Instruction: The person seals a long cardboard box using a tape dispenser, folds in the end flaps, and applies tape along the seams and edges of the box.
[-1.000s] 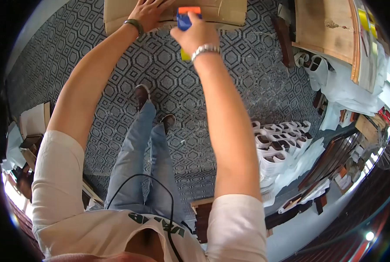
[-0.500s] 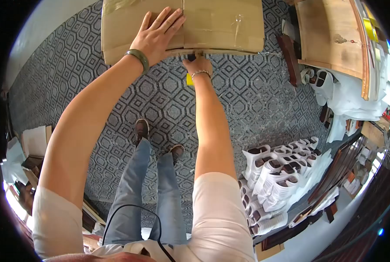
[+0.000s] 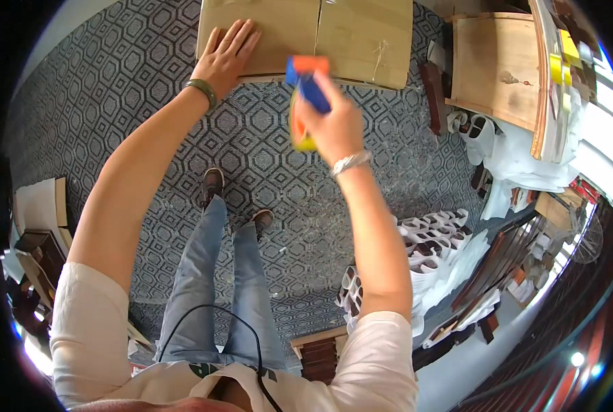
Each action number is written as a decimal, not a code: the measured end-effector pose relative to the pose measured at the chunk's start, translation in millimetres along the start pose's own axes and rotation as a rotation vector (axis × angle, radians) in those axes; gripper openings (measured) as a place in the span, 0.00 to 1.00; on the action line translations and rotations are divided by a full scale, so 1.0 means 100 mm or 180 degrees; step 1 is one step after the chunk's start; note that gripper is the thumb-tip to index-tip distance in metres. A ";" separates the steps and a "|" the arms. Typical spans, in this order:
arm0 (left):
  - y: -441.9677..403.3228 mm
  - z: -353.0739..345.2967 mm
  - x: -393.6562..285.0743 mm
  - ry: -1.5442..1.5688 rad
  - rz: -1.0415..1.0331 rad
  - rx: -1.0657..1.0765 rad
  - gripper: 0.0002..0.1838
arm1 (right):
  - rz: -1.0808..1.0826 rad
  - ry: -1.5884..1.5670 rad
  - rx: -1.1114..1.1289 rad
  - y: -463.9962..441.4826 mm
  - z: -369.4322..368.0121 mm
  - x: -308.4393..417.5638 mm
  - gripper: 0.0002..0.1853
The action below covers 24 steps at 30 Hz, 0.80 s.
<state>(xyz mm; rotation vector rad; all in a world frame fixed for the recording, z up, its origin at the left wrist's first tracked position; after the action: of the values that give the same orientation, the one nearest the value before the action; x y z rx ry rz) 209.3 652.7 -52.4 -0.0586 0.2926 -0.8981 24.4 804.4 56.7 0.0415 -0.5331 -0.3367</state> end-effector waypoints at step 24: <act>-0.29 0.10 -0.21 0.0131 -0.0472 -0.0265 0.32 | -0.0492 0.0614 0.0457 0.08 -0.24 -0.17 0.33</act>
<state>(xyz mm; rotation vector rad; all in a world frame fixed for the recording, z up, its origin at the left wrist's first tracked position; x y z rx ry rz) 178.0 650.5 -32.7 -0.1403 0.3675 -1.0349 25.4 816.4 28.9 0.2526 -0.3625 -0.4399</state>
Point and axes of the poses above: each hand's wrist, its own y-axis away from the middle knuckle, its own z-axis out of the back of the hand, x = y × z, the point moved 1 cm from there along -y, towards the middle knuckle, and after that the axes turned 15 degrees about y, right-handed, at the moved point
